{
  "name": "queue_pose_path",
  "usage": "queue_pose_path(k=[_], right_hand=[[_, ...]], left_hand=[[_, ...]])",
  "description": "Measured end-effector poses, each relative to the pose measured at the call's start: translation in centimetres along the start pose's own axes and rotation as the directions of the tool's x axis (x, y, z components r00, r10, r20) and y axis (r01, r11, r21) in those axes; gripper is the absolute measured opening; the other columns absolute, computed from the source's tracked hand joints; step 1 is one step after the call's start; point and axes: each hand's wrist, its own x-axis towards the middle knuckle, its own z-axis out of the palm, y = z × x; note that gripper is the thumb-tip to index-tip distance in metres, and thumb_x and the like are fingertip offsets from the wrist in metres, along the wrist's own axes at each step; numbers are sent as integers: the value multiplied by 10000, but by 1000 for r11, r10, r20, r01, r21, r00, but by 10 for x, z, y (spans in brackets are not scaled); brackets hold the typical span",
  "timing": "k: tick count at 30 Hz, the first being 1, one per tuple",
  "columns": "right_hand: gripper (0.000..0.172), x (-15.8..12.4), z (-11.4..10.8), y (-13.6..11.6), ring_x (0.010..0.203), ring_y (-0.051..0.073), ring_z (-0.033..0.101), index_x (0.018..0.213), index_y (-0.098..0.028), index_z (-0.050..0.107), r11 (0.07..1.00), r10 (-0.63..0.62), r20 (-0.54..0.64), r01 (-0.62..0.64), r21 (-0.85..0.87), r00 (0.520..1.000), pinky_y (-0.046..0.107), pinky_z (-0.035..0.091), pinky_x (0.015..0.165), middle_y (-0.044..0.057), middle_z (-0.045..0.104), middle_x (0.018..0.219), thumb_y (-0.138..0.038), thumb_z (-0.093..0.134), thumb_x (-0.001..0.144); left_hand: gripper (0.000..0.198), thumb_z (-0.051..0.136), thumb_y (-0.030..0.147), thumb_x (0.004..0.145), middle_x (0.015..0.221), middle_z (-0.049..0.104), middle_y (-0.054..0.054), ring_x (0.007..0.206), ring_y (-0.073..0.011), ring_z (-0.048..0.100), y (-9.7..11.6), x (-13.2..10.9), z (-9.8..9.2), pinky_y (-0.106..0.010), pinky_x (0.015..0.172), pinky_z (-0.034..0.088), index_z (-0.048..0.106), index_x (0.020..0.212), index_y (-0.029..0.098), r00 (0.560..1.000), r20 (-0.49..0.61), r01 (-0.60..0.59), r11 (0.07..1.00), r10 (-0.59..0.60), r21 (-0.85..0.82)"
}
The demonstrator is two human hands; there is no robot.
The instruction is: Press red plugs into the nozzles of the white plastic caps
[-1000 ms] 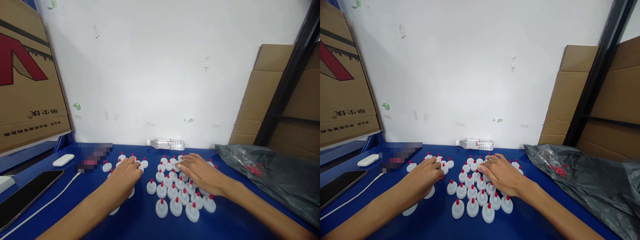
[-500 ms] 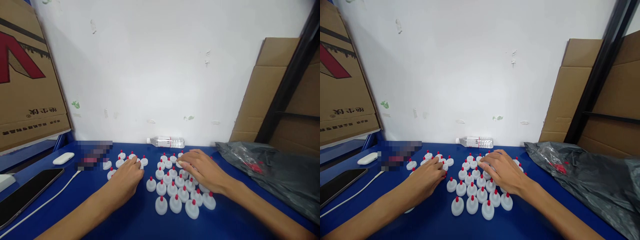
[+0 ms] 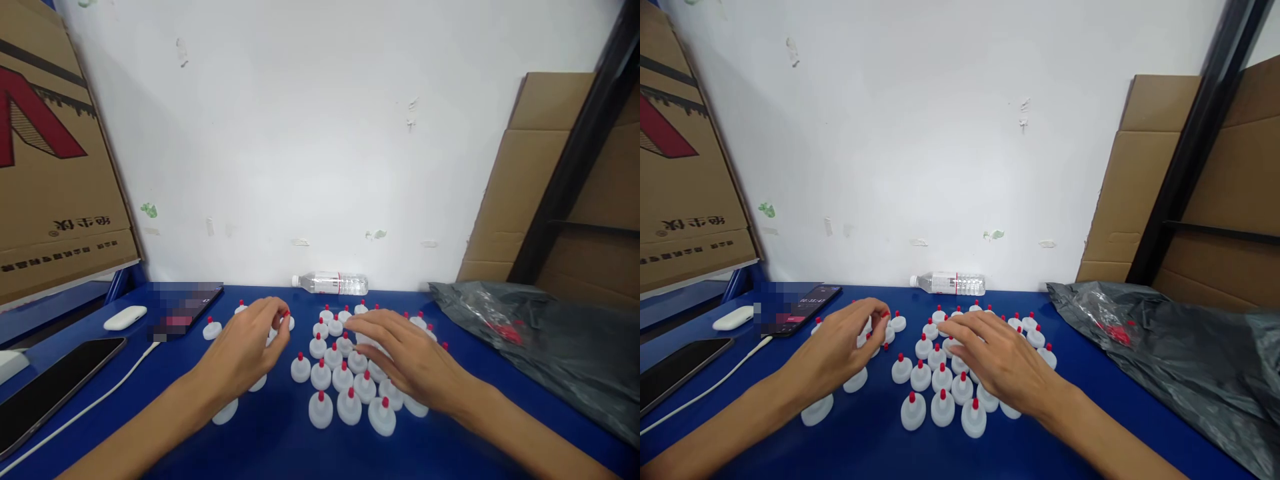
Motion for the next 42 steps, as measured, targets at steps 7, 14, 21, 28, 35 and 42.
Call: queue_pose_path(k=[7, 14, 21, 28, 35, 42], right_hand=[[351, 1, 4, -13, 1124, 192, 682, 1380, -184, 507, 990, -129, -63, 132, 52, 990, 369, 569, 969, 104, 725, 1209, -169, 573, 1035], [278, 4, 4, -24, 1083, 195, 713, 1336, -145, 535, 979, -200, -86, 202, 14, 976, 361, 566, 927, 104, 747, 1225, -218, 532, 1068], [329, 6, 5, -26, 1017, 186, 720, 1385, -112, 488, 986, -154, -80, 158, 52, 985, 342, 557, 853, 103, 760, 1173, -204, 523, 1071], [358, 4, 5, -29, 1063, 184, 709, 1412, -136, 471, 989, -146, -100, 149, 24, 984, 337, 545, 902, 92, 752, 1190, -196, 534, 1065], [316, 4, 5, -30, 1067, 187, 703, 1380, -132, 488, 989, -143, -119, 147, 18, 983, 340, 539, 911, 99, 747, 1192, -180, 518, 1069], [338, 6, 11, -38, 930, 177, 695, 1402, -137, 456, 991, -83, -143, 97, 90, 986, 324, 557, 838, 81, 752, 1105, -123, 484, 1066]], left_hand=[[179, 511, 150, 963, 863, 643, -35, 766, -149, 593, 26, -12, 11, -279, 697, 471, 687, 960, 181, 977, -64, -213, 929, 203, -303], [226, 552, 117, 949, 838, 684, -19, 735, -135, 613, 33, -17, 23, -257, 681, 483, 735, 1044, 208, 977, -86, -211, 849, 194, -484], [222, 608, 172, 976, 856, 784, 33, 734, -114, 701, 37, -17, 23, -212, 699, 519, 784, 1059, 279, 998, -5, -49, 809, 57, -586], [204, 627, 231, 981, 824, 782, 44, 700, -103, 675, 38, -17, 21, -196, 684, 530, 798, 1070, 300, 999, 33, 36, 746, -18, -665], [183, 623, 213, 994, 862, 793, 32, 731, -119, 716, 40, -19, 23, -210, 691, 538, 779, 1064, 275, 999, -1, -31, 760, 40, -649], [244, 453, 132, 1045, 664, 627, -3, 565, -141, 500, 33, -17, 31, -264, 535, 371, 634, 887, 173, 881, -242, -448, 881, 406, -154]])
